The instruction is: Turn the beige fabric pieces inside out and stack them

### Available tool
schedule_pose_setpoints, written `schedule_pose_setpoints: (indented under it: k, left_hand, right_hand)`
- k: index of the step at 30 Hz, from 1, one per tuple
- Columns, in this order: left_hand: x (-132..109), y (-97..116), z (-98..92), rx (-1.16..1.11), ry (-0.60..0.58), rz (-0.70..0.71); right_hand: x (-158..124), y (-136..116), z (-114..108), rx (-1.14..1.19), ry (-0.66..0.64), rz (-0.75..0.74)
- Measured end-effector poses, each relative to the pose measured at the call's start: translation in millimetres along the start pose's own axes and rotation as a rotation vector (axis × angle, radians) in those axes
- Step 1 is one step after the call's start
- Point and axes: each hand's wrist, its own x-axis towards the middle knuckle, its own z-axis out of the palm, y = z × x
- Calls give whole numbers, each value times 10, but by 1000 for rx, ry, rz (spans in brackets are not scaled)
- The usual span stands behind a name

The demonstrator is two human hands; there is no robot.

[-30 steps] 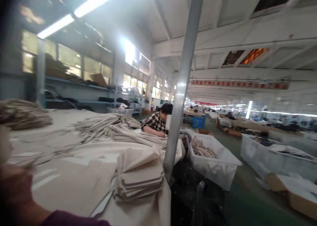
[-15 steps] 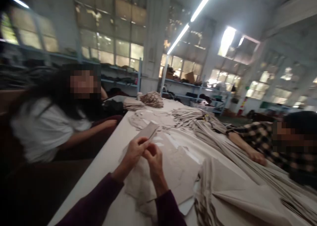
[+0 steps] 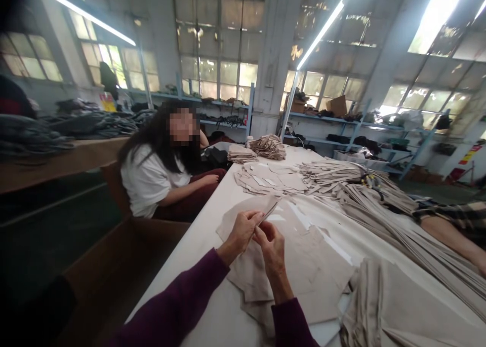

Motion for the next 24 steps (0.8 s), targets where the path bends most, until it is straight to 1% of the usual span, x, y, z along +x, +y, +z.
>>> schedule_pose_setpoints:
  k: [4, 8, 12, 14, 18, 21, 24]
  left_hand:
    - [8, 37, -65, -4, -159, -12]
    - [20, 79, -121, 102, -231, 15]
    - [36, 88, -148, 121, -333, 34]
    - [40, 88, -156, 128, -337, 24]
    - [62, 75, -187, 200, -307, 24]
    - [91, 54, -228, 287, -309, 14]
    - [91, 33, -253, 382, -352, 82]
  right_hand:
    - [5, -12, -41, 0, -22, -25]
    - [10, -14, -64, -22, -57, -32]
    - [15, -9, -75, -26, -65, -37]
    - [16, -6, -76, -18, -60, -33]
    - [21, 20, -81, -11, -63, -10]
    - [32, 80, -89, -60, 25, 16]
    - [44, 146, -96, -68, 125, 65]
